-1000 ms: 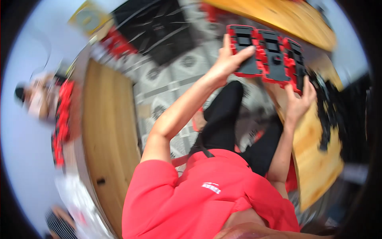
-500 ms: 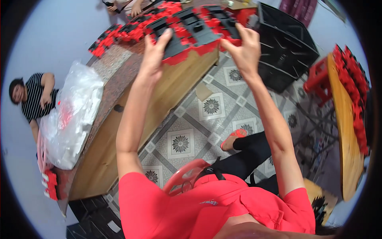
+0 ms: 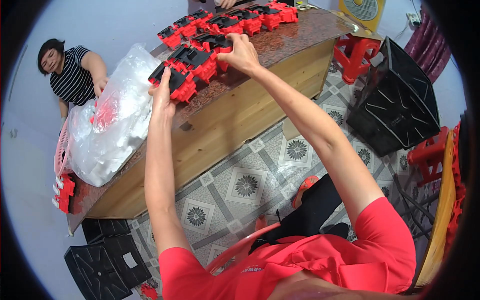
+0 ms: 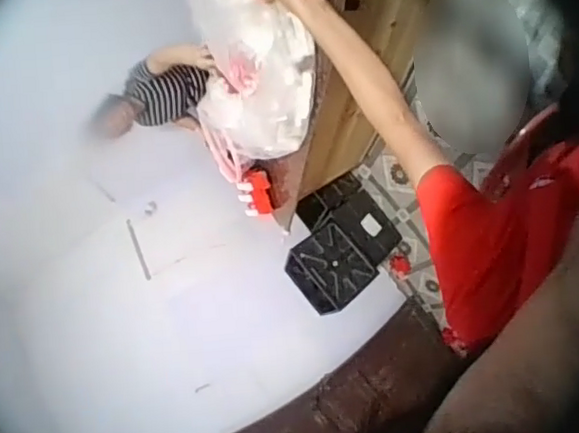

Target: The person assembles plastic components by fitting black plastic inserts into red plastic housings by hand, sets the assembled parts onto a table, and empties containers of plastic pieces onto the work surface.

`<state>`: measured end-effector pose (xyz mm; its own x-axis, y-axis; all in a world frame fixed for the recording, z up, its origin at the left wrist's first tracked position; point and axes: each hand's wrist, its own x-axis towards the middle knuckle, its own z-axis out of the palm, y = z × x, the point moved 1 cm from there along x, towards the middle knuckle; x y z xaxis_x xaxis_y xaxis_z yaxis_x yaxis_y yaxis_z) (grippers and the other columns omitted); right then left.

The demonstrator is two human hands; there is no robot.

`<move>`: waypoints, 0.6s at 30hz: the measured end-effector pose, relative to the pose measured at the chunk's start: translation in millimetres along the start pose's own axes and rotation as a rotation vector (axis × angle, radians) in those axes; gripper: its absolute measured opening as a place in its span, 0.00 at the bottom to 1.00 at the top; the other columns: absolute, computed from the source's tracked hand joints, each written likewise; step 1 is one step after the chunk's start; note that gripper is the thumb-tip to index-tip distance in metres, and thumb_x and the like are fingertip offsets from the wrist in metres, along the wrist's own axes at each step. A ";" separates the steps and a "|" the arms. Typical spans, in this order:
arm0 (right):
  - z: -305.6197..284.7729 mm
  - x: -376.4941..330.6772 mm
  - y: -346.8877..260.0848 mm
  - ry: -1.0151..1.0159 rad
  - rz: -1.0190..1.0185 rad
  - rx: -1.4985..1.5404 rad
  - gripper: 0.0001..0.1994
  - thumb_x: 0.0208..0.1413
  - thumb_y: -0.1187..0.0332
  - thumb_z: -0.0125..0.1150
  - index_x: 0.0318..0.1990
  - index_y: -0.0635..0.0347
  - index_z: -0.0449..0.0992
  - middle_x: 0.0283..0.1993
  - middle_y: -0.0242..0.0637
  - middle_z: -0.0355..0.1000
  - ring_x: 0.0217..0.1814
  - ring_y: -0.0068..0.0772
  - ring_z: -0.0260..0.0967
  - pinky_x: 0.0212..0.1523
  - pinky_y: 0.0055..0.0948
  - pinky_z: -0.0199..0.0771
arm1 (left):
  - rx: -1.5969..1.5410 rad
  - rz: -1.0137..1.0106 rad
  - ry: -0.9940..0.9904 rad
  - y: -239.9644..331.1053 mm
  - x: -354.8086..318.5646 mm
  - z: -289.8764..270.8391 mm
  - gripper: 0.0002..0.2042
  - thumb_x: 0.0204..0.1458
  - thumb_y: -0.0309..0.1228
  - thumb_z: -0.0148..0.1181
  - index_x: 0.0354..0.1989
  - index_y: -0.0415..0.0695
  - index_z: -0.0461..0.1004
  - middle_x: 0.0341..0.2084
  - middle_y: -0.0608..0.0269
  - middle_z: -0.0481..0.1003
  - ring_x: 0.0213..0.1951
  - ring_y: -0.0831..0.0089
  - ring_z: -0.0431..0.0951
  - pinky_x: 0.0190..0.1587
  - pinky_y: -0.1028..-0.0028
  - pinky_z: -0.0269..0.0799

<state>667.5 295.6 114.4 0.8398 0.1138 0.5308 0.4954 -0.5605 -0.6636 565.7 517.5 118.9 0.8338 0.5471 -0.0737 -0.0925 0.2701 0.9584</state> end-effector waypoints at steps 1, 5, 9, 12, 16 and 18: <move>3.2 8.6 1.4 0.014 0.025 0.001 0.40 0.35 0.51 0.74 0.57 0.57 0.65 0.57 0.55 0.61 0.54 0.60 0.65 0.55 0.48 0.70 | -0.056 0.023 -0.031 -7.5 22.0 0.1 0.24 0.52 0.43 0.67 0.51 0.41 0.70 0.45 0.54 0.76 0.41 0.62 0.81 0.41 0.53 0.81; 7.3 35.1 10.1 0.008 0.067 -0.009 0.41 0.35 0.52 0.77 0.55 0.62 0.62 0.60 0.56 0.54 0.54 0.60 0.67 0.55 0.46 0.70 | -0.029 0.029 -0.160 -19.3 93.2 7.9 0.42 0.49 0.41 0.71 0.59 0.34 0.46 0.54 0.42 0.63 0.52 0.59 0.73 0.46 0.56 0.80; 17.9 52.2 15.3 -0.032 0.062 0.050 0.48 0.36 0.56 0.79 0.63 0.62 0.55 0.65 0.57 0.48 0.60 0.62 0.62 0.60 0.45 0.67 | -0.006 0.141 -0.095 -14.1 154.4 17.6 0.43 0.49 0.42 0.71 0.61 0.29 0.48 0.55 0.41 0.63 0.51 0.58 0.73 0.47 0.58 0.79; 8.3 57.3 47.8 0.025 0.014 0.075 0.54 0.38 0.60 0.76 0.70 0.59 0.43 0.68 0.63 0.41 0.64 0.68 0.57 0.64 0.45 0.63 | -0.123 0.163 0.156 -19.8 156.8 66.1 0.49 0.44 0.42 0.75 0.61 0.27 0.44 0.54 0.37 0.63 0.49 0.57 0.74 0.47 0.54 0.78; -7.6 -6.3 89.1 0.085 0.020 0.109 0.43 0.44 0.67 0.70 0.68 0.62 0.54 0.69 0.60 0.46 0.65 0.50 0.61 0.63 0.37 0.65 | -0.165 0.198 0.186 -25.7 190.7 80.2 0.51 0.46 0.44 0.72 0.61 0.27 0.38 0.55 0.36 0.63 0.46 0.56 0.76 0.46 0.56 0.80; -20.2 -72.3 83.8 0.170 -0.126 0.186 0.30 0.49 0.74 0.65 0.62 0.59 0.64 0.68 0.49 0.53 0.55 0.40 0.70 0.54 0.31 0.73 | -0.411 0.141 0.028 -22.4 211.7 47.4 0.41 0.51 0.42 0.66 0.60 0.28 0.45 0.51 0.42 0.69 0.46 0.55 0.77 0.45 0.56 0.81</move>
<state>643.8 223.9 31.0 0.7279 0.0251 0.6852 0.6386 -0.3887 -0.6641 770.2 589.7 94.8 0.7828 0.6211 0.0375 -0.4183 0.4806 0.7707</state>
